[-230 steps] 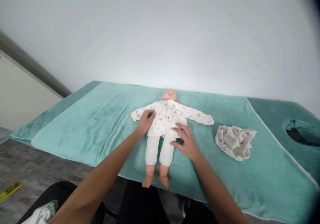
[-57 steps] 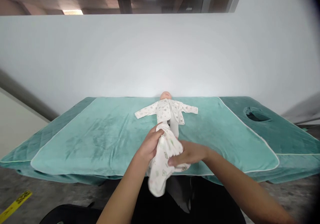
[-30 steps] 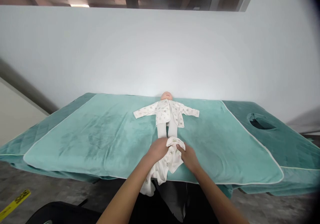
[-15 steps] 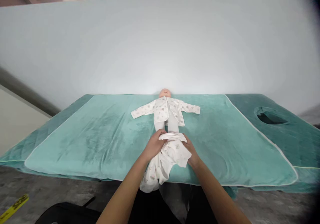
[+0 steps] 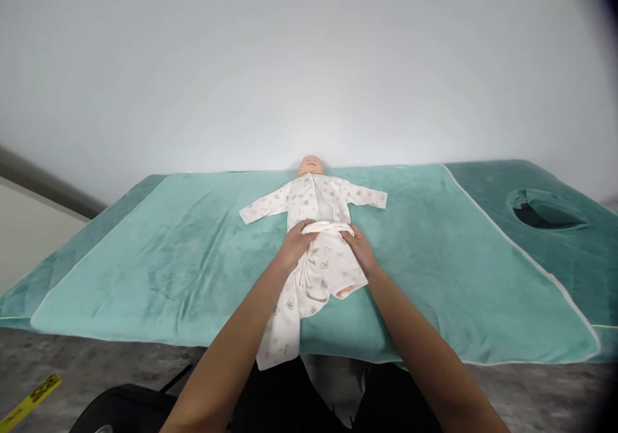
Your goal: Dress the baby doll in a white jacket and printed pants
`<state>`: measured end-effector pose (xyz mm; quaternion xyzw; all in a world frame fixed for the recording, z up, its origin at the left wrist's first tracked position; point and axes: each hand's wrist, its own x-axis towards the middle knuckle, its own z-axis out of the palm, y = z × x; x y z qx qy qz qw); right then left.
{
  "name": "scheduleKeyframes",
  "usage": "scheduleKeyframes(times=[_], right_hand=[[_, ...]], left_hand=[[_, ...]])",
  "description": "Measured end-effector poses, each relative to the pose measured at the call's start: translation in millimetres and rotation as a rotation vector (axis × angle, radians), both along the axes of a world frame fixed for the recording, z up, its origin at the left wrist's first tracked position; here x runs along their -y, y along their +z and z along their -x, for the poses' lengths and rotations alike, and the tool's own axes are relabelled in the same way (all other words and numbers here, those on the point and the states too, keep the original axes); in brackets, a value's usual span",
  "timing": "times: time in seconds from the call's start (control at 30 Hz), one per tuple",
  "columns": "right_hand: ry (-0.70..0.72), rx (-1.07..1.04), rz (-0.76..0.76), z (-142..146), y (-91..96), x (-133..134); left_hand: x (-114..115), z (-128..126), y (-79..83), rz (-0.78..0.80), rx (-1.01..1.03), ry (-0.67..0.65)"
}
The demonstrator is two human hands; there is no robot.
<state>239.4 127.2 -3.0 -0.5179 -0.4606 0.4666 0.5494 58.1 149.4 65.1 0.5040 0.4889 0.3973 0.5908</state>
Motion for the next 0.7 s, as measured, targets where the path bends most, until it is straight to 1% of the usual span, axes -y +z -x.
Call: scheduleKeyframes(times=[0.07, 0.17, 0.23, 0.3, 0.37, 0.4, 0.57, 0.63, 0.7], right_hand=[[-0.026, 0.048, -0.037, -3.6, -2.0, -10.3], [-0.103, 0.149, -0.156, -6.3, -4.8, -29.4], [-0.142, 0.169, -0.214, -7.4, -7.0, -41.0], [-0.156, 0.159, -0.224, -9.4, -10.2, -49.2], [-0.152, 0.132, -0.203, -13.2, -14.7, -54.0], [-0.144, 0.105, -0.197, -15.7, -17.5, -55.6], [0.005, -0.072, -0.213, -28.8, -33.7, -60.6], [0.066, -0.105, -0.196, -33.1, -39.6, -61.5], [0.136, -0.093, -0.161, -38.1, -42.7, -61.4]], left_hand=[[-2.8, 5.3, 9.6, 0.069, 0.093, -0.053], [-19.2, 14.9, 21.4, 0.052, 0.198, -0.094], [-35.1, 20.3, 24.4, 0.033, 0.244, -0.128], [-50.5, 25.0, 21.2, 0.049, 0.263, -0.201], [-63.4, 29.3, 11.0, 0.082, 0.292, -0.272], [-68.7, 31.4, 3.4, 0.096, 0.325, -0.286], [-87.9, 41.3, -41.1, 0.136, 0.569, -0.223], [-92.3, 43.9, -53.5, 0.143, 0.658, -0.207], [-93.0, 43.9, -59.9, 0.14, 0.734, -0.172]])
